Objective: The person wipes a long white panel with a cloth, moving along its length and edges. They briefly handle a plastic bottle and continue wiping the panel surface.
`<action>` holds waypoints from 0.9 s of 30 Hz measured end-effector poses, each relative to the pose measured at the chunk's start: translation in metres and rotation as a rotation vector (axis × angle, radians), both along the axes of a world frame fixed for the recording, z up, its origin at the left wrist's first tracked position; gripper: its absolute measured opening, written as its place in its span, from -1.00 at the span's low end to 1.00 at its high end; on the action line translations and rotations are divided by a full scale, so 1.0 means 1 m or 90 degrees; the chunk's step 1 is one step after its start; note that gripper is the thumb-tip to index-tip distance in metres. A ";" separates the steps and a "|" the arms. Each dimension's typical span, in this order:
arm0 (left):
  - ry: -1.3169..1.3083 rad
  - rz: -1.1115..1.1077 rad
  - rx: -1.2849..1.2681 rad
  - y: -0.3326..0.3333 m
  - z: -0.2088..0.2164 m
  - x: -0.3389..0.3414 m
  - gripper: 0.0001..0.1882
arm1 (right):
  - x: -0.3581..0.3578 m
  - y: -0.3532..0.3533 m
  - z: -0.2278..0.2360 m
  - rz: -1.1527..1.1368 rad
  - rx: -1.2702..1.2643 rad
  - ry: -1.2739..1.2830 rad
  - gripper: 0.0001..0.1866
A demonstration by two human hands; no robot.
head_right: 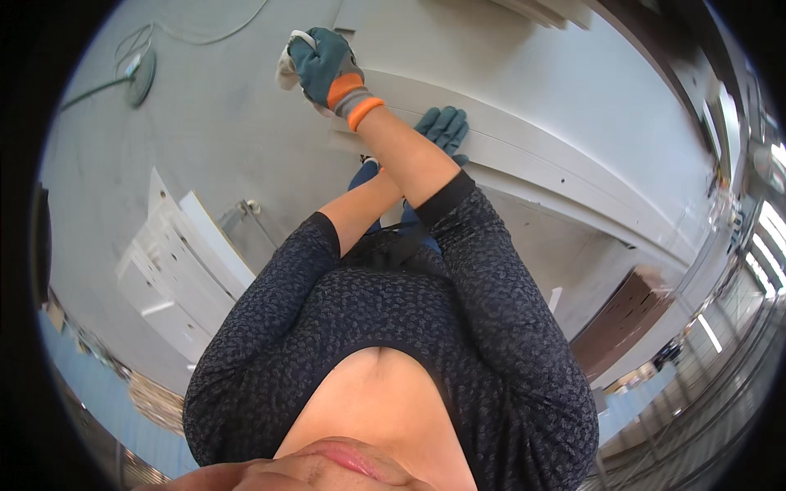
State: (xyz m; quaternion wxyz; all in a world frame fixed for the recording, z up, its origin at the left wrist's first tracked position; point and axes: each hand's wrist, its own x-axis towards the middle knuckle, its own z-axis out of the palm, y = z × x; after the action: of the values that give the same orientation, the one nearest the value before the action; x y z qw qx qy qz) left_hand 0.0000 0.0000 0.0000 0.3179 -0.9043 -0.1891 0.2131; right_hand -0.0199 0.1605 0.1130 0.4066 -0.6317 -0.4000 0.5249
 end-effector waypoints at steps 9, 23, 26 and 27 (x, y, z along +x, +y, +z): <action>-0.617 0.047 -0.620 -0.010 0.019 0.013 -0.34 | 0.186 -0.228 0.034 -0.129 0.156 -0.203 -0.80; -0.705 0.649 -0.236 0.023 0.000 -0.064 0.01 | 0.354 -0.546 -0.062 -0.459 -0.376 -0.342 -0.41; -0.982 0.912 -0.425 0.046 -0.024 -0.104 -0.07 | 0.381 -0.511 -0.041 -0.470 -0.300 -0.349 -0.47; -1.012 0.940 -0.510 0.052 -0.027 -0.114 -0.13 | 0.389 -0.505 -0.038 -0.487 -0.282 -0.352 -0.50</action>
State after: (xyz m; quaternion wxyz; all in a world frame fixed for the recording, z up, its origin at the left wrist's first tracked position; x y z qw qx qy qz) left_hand -0.1137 0.0517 -0.0269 -0.4022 -0.4883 -0.7372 -0.2373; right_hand 0.3692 -0.3445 0.0746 0.3052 -0.9187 -0.1126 0.2241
